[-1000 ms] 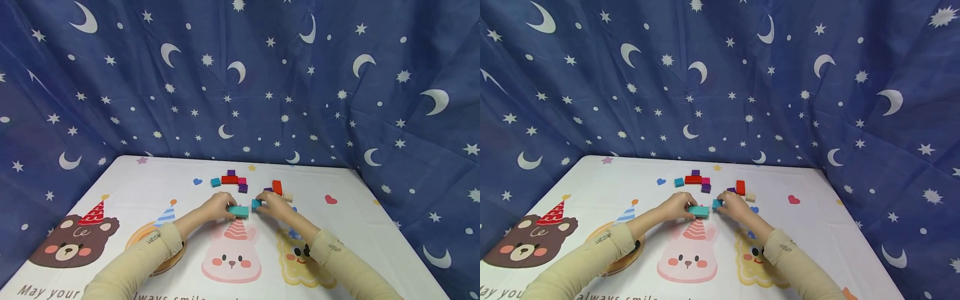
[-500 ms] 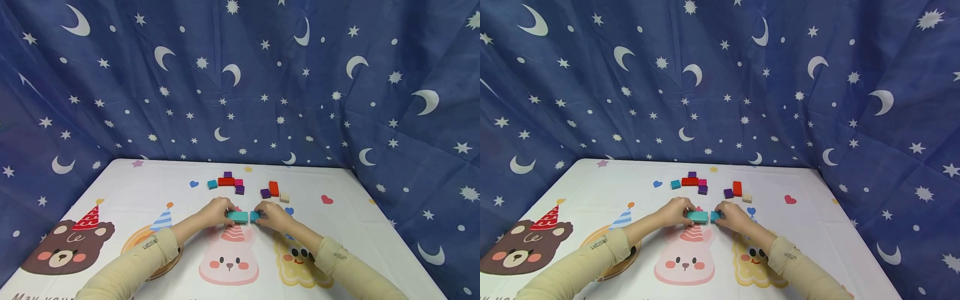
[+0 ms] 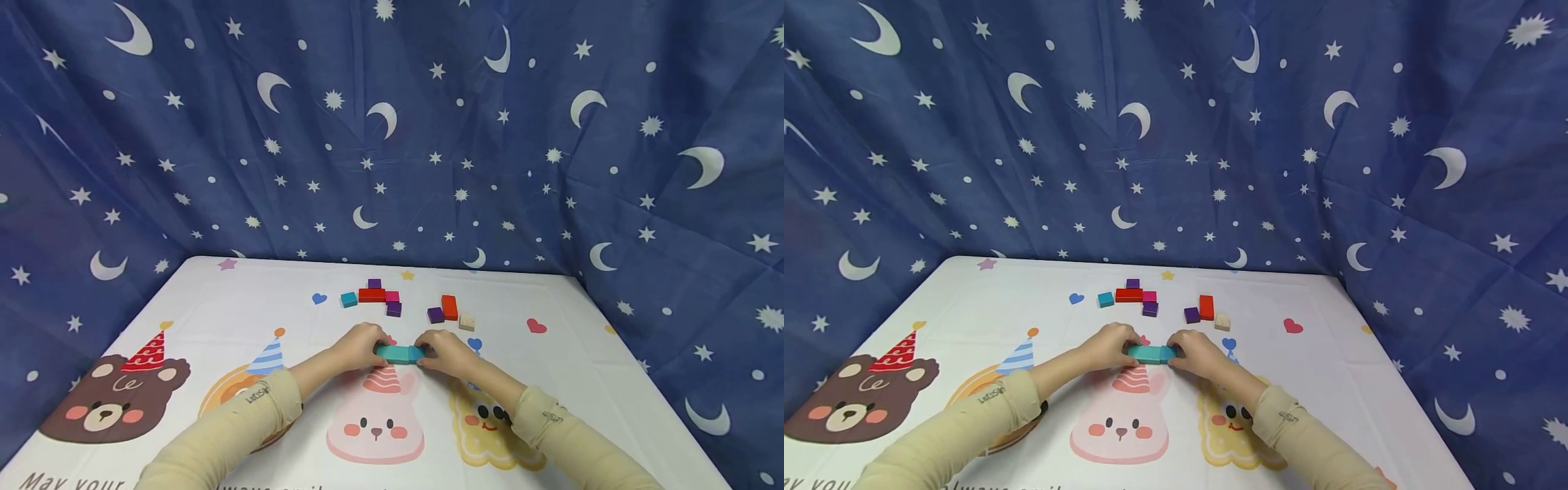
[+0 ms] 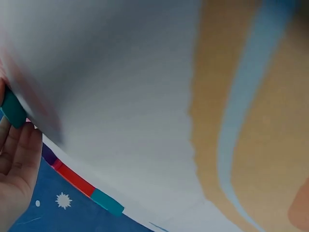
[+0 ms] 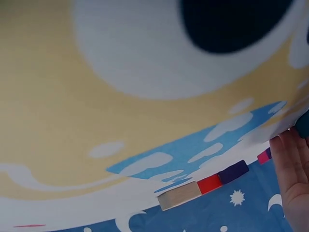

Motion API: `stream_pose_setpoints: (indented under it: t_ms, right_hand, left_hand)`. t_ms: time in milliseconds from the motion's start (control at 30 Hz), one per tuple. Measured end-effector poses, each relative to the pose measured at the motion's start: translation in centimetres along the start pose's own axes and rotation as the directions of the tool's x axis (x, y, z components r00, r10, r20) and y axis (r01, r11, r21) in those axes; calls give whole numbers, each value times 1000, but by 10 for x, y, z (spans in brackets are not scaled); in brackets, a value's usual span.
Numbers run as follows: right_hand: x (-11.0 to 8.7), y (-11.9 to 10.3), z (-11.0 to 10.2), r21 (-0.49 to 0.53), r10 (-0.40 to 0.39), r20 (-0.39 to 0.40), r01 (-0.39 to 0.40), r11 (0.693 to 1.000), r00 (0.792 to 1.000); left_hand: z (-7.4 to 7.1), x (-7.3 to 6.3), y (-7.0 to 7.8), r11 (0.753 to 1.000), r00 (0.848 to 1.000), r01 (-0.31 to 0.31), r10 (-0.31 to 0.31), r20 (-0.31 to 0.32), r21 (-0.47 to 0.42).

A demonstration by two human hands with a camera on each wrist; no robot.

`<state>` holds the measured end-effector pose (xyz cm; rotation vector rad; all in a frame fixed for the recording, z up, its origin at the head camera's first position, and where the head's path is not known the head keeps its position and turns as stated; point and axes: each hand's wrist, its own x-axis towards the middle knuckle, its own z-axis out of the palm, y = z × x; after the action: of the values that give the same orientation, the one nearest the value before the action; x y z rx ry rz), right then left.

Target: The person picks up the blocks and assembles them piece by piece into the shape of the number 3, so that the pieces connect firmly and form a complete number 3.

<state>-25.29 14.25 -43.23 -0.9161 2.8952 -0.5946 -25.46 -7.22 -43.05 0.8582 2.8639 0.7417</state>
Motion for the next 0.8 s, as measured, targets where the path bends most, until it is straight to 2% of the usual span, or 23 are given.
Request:
stream_pose_setpoints:
  t_ms: [200,400,600,800]
  right_hand:
    - [1,2,0,-14,-32,25,32,999,999]
    - [4,1,-2,-29,-28,29,28,999,999]
    - [6,1,-1,-41,-22,48,24,999,999]
    - [8,3,-2,-61,-34,64,38,997,997]
  left_hand:
    - [4,2,-1,1000,1000,6,-6,3,3]
    - [3,6,-3,999,1000,19,-19,1,-45]
    - [3,6,-3,998,999,43,-42,21,-54]
    - [2,7,-2,1000,999,16,-15,44,-22]
